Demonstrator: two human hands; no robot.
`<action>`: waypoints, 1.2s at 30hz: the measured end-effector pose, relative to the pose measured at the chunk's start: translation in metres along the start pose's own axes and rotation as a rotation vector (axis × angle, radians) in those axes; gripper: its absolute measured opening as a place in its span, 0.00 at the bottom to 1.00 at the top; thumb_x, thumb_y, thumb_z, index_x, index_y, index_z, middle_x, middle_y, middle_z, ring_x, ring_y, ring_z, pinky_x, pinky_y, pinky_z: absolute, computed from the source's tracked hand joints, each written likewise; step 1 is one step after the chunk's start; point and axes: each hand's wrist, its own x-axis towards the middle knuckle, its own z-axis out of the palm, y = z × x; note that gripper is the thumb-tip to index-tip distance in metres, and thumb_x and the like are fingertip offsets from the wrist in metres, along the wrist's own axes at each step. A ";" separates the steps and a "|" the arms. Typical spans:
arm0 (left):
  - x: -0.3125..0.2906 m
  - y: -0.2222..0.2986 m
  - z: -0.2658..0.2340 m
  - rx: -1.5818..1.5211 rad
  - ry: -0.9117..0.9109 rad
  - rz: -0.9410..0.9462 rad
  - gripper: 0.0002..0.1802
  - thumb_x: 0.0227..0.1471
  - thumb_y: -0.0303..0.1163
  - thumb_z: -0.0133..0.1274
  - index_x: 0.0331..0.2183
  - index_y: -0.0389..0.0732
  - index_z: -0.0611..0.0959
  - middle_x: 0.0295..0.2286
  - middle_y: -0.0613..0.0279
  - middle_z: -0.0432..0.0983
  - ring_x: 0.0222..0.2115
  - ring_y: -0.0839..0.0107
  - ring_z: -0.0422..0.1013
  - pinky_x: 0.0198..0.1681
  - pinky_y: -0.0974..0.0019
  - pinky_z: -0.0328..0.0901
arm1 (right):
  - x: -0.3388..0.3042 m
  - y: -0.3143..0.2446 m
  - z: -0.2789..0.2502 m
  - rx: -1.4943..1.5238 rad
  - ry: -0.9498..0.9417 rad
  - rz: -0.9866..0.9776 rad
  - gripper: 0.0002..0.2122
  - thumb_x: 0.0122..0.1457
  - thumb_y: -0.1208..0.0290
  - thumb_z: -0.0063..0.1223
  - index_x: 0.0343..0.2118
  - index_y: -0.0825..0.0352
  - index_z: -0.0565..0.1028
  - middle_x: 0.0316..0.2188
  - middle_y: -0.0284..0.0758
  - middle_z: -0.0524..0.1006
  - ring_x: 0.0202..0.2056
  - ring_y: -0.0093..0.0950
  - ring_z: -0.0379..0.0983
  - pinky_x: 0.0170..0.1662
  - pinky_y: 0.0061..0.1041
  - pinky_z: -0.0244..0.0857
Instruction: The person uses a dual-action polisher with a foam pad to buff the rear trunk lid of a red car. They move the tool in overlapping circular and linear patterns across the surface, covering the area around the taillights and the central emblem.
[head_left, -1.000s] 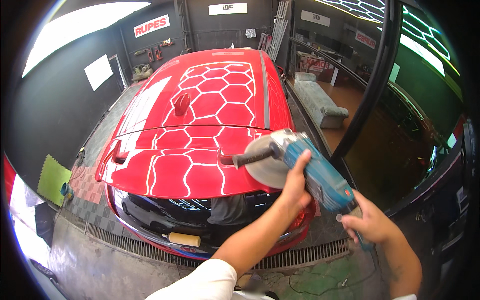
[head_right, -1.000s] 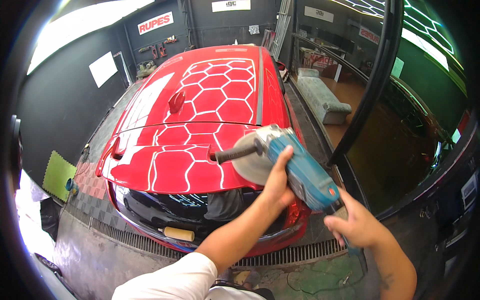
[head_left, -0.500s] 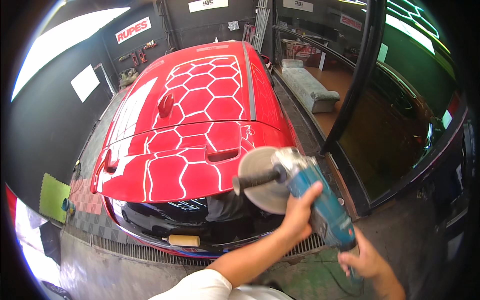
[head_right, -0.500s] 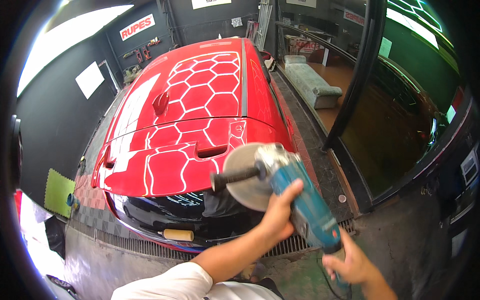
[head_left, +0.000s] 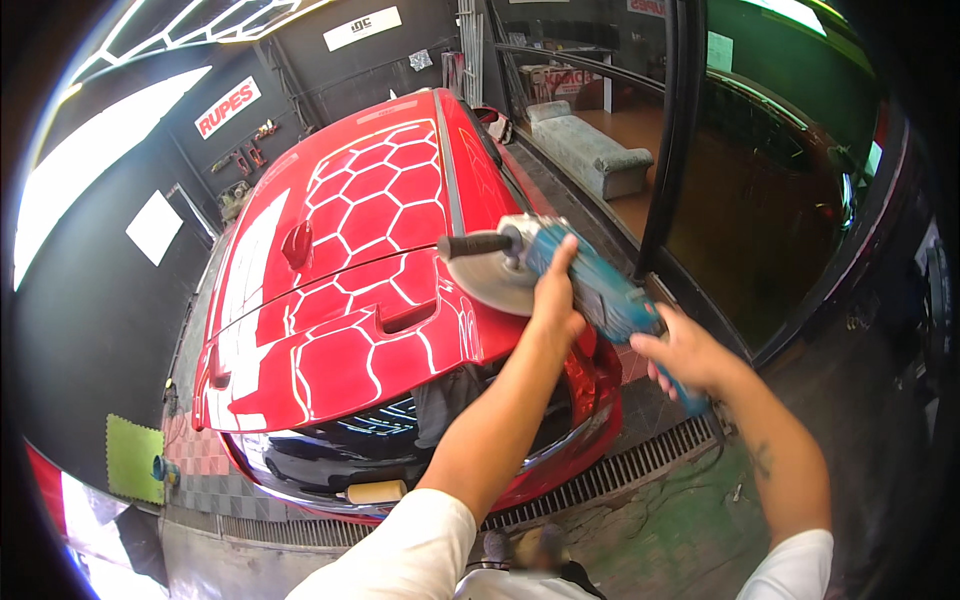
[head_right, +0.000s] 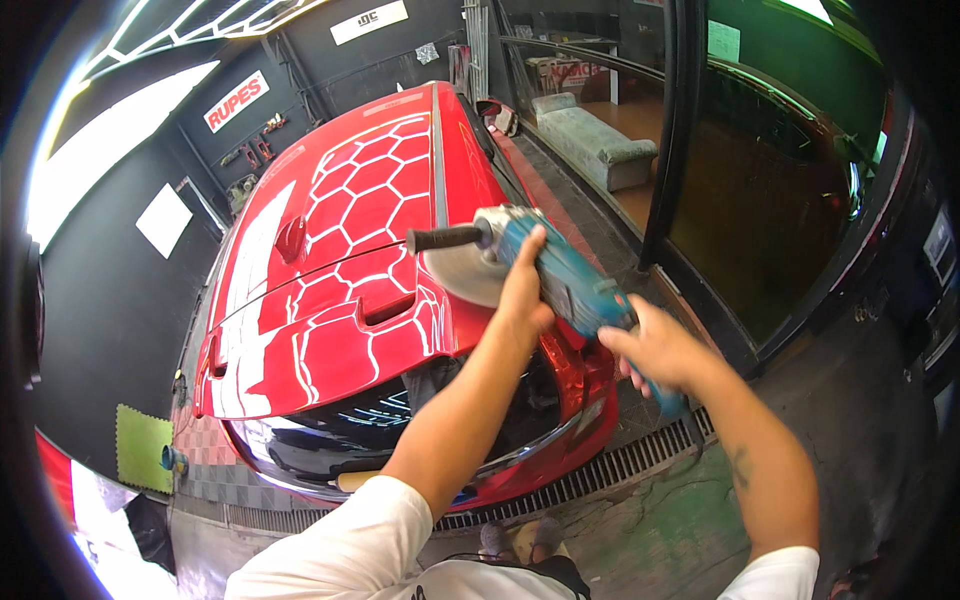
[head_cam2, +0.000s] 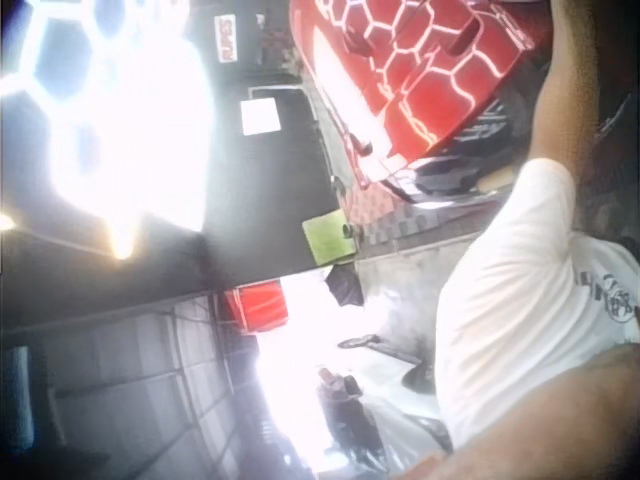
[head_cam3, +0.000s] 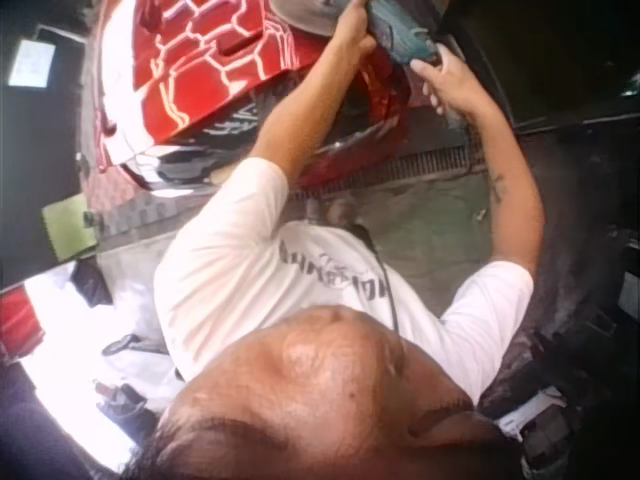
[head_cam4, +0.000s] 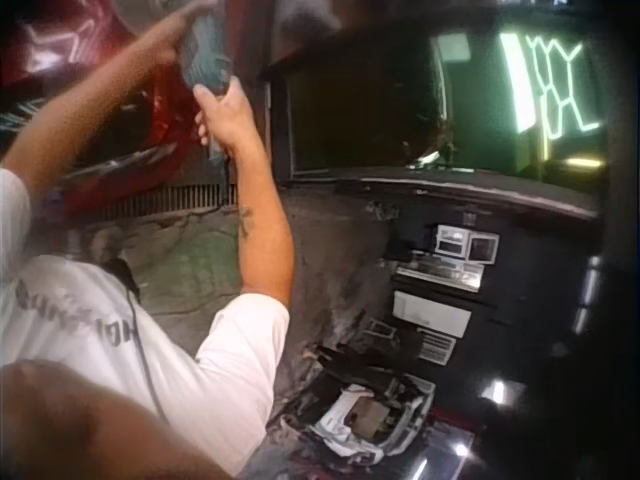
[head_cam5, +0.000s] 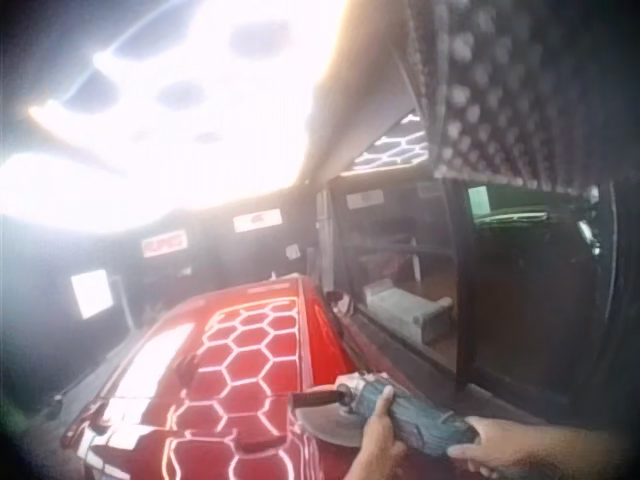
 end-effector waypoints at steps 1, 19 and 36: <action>0.005 0.007 0.009 -0.013 -0.029 -0.004 0.29 0.60 0.49 0.67 0.53 0.39 0.79 0.44 0.55 0.82 0.45 0.54 0.79 0.56 0.44 0.73 | 0.010 -0.008 -0.008 -0.009 -0.013 0.007 0.25 0.70 0.57 0.59 0.61 0.64 0.65 0.26 0.34 0.76 0.20 0.22 0.72 0.22 0.26 0.71; -0.169 -0.084 0.017 0.097 0.098 -0.024 0.21 0.63 0.37 0.64 0.52 0.40 0.75 0.41 0.60 0.78 0.41 0.65 0.78 0.47 0.54 0.77 | -0.141 0.078 0.025 0.147 0.032 0.128 0.31 0.64 0.73 0.61 0.67 0.68 0.60 0.26 0.35 0.77 0.18 0.22 0.73 0.21 0.26 0.67; -0.016 -0.121 -0.001 0.391 0.332 -0.133 0.23 0.51 0.35 0.75 0.38 0.28 0.83 0.31 0.52 0.84 0.28 0.60 0.82 0.35 0.53 0.79 | -0.038 0.149 0.017 0.506 0.022 0.194 0.19 0.69 0.60 0.60 0.55 0.58 0.67 0.24 0.37 0.76 0.17 0.23 0.71 0.19 0.26 0.69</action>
